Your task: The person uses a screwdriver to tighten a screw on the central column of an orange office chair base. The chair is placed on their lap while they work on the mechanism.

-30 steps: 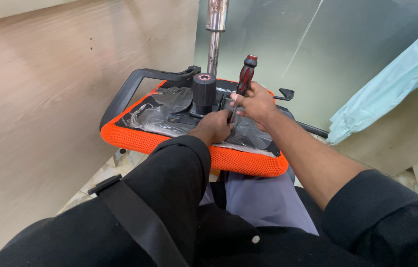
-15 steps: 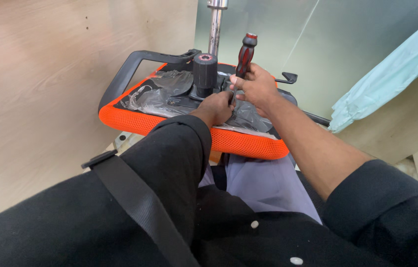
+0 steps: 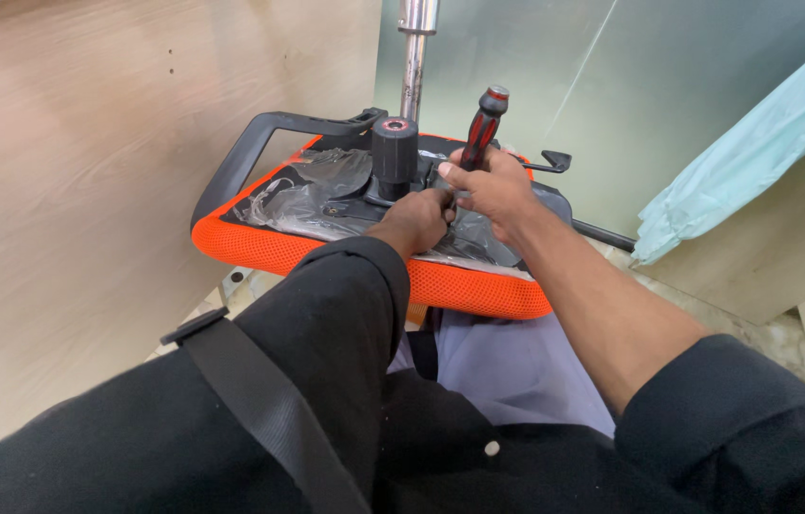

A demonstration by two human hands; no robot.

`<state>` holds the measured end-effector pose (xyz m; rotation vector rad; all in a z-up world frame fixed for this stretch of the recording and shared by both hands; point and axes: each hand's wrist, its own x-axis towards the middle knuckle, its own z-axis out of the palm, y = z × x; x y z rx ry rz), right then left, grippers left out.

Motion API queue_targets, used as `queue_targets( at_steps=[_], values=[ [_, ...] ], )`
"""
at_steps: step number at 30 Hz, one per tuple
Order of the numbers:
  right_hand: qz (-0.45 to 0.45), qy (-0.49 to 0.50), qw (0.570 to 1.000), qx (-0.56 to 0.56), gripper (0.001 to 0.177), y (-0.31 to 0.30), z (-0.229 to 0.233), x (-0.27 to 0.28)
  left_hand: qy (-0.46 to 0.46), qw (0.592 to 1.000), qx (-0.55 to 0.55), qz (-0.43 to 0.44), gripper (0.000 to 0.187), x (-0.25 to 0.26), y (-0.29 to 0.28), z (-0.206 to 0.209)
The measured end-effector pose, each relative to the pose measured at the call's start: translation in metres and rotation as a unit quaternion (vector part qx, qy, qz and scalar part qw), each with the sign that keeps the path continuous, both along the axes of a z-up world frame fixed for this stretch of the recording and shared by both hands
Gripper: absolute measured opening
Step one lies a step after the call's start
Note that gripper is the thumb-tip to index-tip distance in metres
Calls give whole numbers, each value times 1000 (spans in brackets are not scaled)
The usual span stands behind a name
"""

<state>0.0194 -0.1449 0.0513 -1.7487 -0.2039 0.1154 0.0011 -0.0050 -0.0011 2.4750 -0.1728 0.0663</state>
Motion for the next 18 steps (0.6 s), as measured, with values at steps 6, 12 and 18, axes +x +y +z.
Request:
queue_targets(
  at_steps=[6,12,18],
  values=[
    [41,-18,999,13,31,-7,3,-5,27,1000,9,11,35,-3,-1,2],
    [-19,-51,998,-38,29,3,3,-12,11,1000,2,-9,38,-3,-1,1],
    [8,17,1000,18,35,7,17,-15,38,999,11,11,38,-1,-3,3]
  ],
)
